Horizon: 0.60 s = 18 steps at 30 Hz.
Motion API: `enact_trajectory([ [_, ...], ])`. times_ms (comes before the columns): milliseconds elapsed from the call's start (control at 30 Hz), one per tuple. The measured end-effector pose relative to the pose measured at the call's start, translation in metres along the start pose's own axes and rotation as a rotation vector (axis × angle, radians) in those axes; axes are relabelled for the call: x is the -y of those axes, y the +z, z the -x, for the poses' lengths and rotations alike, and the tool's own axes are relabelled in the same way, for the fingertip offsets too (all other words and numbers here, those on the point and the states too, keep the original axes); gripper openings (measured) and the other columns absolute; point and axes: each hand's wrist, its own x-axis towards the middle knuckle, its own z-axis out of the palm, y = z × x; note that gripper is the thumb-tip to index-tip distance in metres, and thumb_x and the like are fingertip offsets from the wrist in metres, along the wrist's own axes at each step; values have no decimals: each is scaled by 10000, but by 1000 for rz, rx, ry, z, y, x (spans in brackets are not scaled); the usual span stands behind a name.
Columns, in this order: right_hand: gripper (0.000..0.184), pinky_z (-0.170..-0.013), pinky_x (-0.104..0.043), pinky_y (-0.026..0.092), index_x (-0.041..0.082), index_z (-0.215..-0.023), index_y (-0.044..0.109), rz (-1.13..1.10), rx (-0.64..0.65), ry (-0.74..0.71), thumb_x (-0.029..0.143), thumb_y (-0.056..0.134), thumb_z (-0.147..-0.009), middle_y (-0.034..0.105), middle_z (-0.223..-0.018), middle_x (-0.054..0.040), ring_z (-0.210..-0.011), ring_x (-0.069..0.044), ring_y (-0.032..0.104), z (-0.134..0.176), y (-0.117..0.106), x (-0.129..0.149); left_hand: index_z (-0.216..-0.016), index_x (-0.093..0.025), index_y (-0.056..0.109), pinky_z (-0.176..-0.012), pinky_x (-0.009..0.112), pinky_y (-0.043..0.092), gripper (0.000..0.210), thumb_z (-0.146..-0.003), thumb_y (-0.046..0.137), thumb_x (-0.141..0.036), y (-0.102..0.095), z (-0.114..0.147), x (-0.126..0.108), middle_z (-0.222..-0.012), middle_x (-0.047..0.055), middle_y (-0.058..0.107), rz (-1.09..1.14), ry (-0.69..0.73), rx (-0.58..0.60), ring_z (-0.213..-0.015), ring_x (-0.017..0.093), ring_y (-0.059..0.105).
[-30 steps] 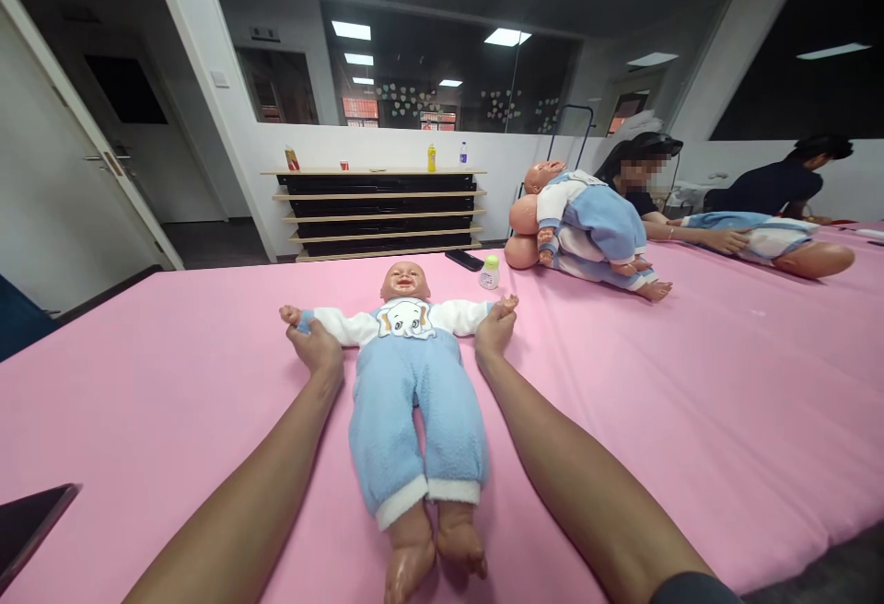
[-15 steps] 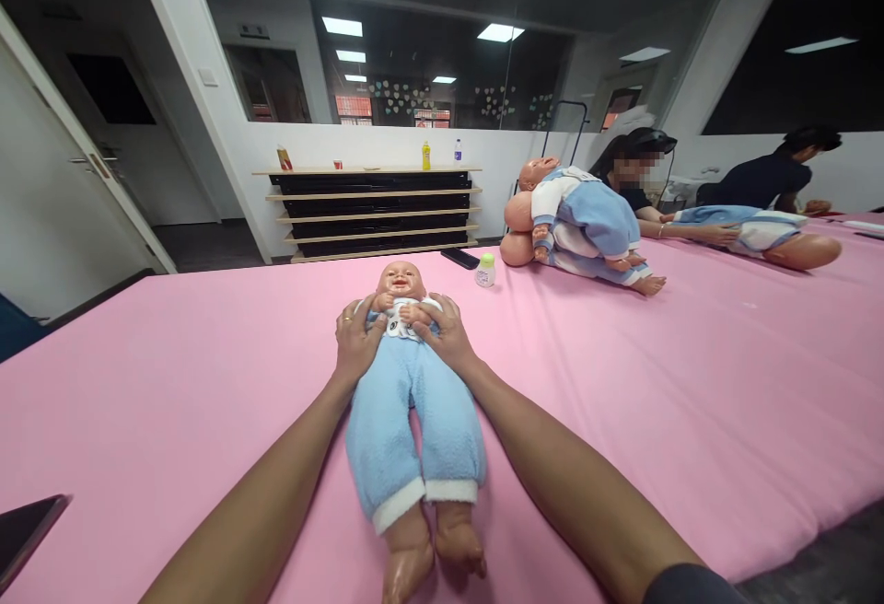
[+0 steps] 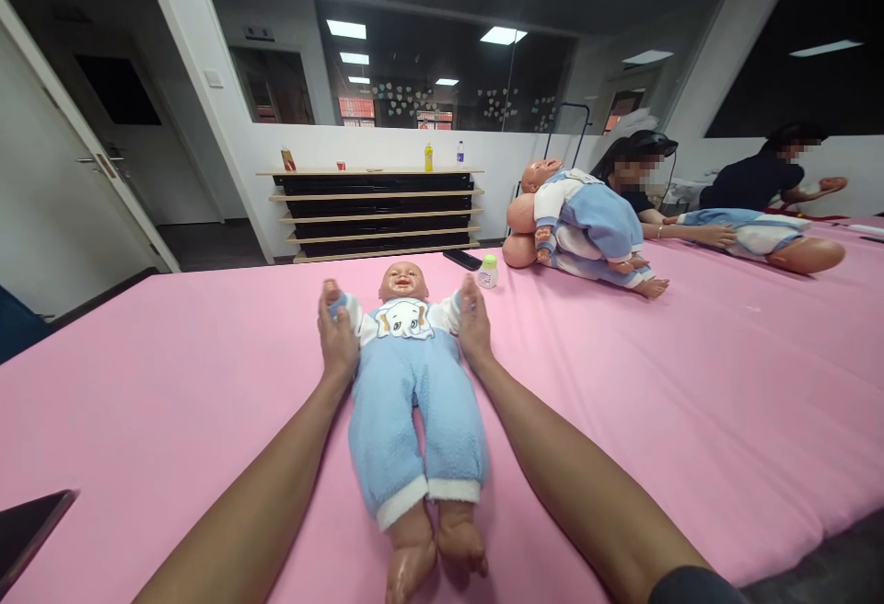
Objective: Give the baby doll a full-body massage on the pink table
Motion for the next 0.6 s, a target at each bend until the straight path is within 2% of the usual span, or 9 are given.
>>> enact_trajectory([
  [67, 455, -1155, -429, 297, 279, -1343, 544, 53, 214, -128, 489, 371, -978, 424, -1479, -50, -1400, -199, 345, 8, 9, 5, -1465, -285, 366, -1154, 447, 266, 500, -999, 255, -429, 6, 6, -8, -1473, 83, 400, -84, 159, 215, -1381, 225, 337],
  [133, 385, -1165, -460, 272, 304, -1238, 640, 144, 332, -194, 483, 460, -949, 411, -1480, -43, -1413, -226, 307, 13, 15, 7, -1418, -329, 452, -1179, 467, 196, 480, -1005, 222, -414, 9, 9, -13, -1498, 50, 370, -182, 256, 376, -1419, 223, 259],
  [200, 330, -1171, -482, 246, 325, -1181, 676, 220, 377, -271, 464, 523, -925, 427, -1459, -34, -1403, -241, 310, 14, 18, 7, -1385, -361, 493, -1183, 483, 168, 467, -1004, 227, -411, 11, 10, -15, -1499, 30, 365, -252, 304, 451, -1422, 226, 238],
  [267, 302, -1180, -493, 216, 339, -1164, 683, 263, 388, -341, 442, 549, -914, 454, -1431, -22, -1388, -242, 329, 14, 20, 7, -1380, -368, 496, -1182, 487, 167, 453, -999, 257, -414, 12, 10, -16, -1494, 26, 369, -282, 331, 468, -1414, 230, 246],
  [367, 316, -1179, -479, 222, 318, -1169, 675, 261, 365, -351, 443, 561, -903, 459, -1427, -29, -1382, -244, 340, 15, 21, 6, -1352, -338, 524, -1169, 475, 207, 423, -953, 412, -427, 12, 11, -16, -1439, 49, 428, -265, 342, 408, -1377, 245, 308],
  [433, 376, -1150, -443, 290, 274, -1208, 641, 197, 279, -271, 473, 541, -905, 487, -1402, -63, -1354, -236, 387, 15, 19, 4, -1332, -297, 522, -1136, 451, 282, 455, -893, 534, -418, 12, 11, -15, -1360, 70, 495, -200, 283, 295, -1315, 250, 393],
  [500, 452, -1094, -409, 372, 234, -1268, 578, 111, 132, -125, 513, 469, -929, 536, -1350, -89, -1288, -223, 469, 13, 14, -1, -1314, -266, 497, -1063, 423, 375, 484, -862, 583, -418, 9, 10, -11, -1279, 75, 550, -105, 130, 134, -1211, 243, 493],
  [600, 575, -995, -395, 453, 173, -1324, 507, 47, -159, 172, 566, 296, -960, 593, -1275, -134, -1190, -239, 561, 2, 3, -11, -1322, -209, 425, -949, 437, 452, 477, -922, 465, -466, 2, 4, -1, -1225, 113, 570, -13, -127, -102, -1084, 253, 573],
])
